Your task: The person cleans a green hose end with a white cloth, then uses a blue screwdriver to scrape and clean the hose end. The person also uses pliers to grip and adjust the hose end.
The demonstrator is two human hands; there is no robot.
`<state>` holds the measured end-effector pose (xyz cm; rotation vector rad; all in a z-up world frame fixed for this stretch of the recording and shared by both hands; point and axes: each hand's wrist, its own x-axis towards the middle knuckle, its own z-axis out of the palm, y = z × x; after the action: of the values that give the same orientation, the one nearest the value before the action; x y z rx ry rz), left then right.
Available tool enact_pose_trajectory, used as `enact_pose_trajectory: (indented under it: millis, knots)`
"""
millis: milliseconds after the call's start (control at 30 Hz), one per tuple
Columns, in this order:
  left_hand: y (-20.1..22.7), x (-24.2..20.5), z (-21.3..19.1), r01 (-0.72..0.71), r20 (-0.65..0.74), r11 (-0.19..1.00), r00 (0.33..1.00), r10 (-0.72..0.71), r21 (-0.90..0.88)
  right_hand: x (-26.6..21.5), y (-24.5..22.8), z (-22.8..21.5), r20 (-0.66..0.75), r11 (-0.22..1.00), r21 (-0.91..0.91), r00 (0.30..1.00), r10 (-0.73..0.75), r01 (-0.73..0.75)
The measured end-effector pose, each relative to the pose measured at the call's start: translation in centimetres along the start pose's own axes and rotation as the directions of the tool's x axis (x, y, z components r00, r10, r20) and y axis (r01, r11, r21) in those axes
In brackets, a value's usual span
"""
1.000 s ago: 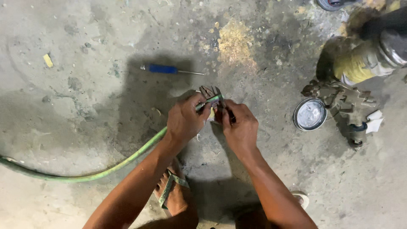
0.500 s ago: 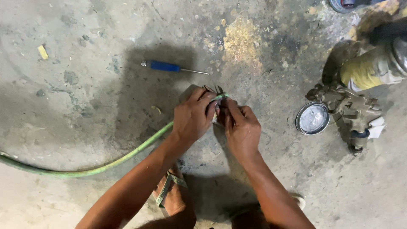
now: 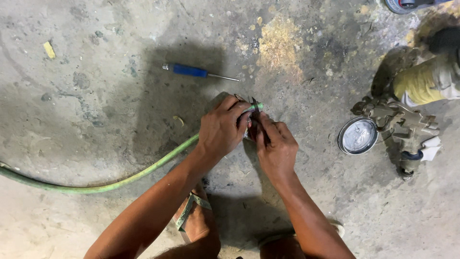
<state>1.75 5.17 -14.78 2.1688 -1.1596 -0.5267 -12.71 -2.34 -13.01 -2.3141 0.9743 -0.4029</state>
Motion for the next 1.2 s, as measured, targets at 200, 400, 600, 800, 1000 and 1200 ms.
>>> enact_pose_trajectory:
  millis: [200, 400, 600, 800, 1000, 1200]
  knots:
    - [-0.5, -0.1, 0.3, -0.026, -0.007, 0.999, 1.0, 0.026, -0.021, 0.1, 0.4, 0.2, -0.018, 1.0, -0.006, 0.999, -0.028, 0.028]
    - [-0.5, 0.0, 0.3, -0.014, -0.019, 0.999, 1.0, 0.013, -0.036, 0.0, 0.1, 0.0, 0.023, 0.999, -0.013, 0.999, -0.046, 0.046]
    - [-0.5, 0.0, 0.2, -0.072, -0.043, 0.996, 0.997, 0.07, -0.049, 0.4, 0.1, 0.3, 0.016, 0.998, -0.028, 0.998, -0.06, 0.061]
    - [-0.5, 0.2, -0.1, -0.154, -0.092, 0.987, 0.985, 0.149, -0.047, 1.1, -0.3, 0.5, 0.026, 0.994, -0.041, 0.994, -0.105, 0.106]
    - [-1.0, 0.5, -0.1, -0.234, -0.095, 0.972, 0.968, 0.231, -0.024, 2.9, 0.8, 2.1, -0.009, 0.989, -0.035, 0.99, -0.141, 0.14]
    - [-1.4, 0.0, 0.3, -0.192, -0.117, 0.981, 0.975, 0.188, -0.018, 2.1, -1.1, 0.0, 0.073, 0.996, 0.054, 0.995, -0.069, 0.065]
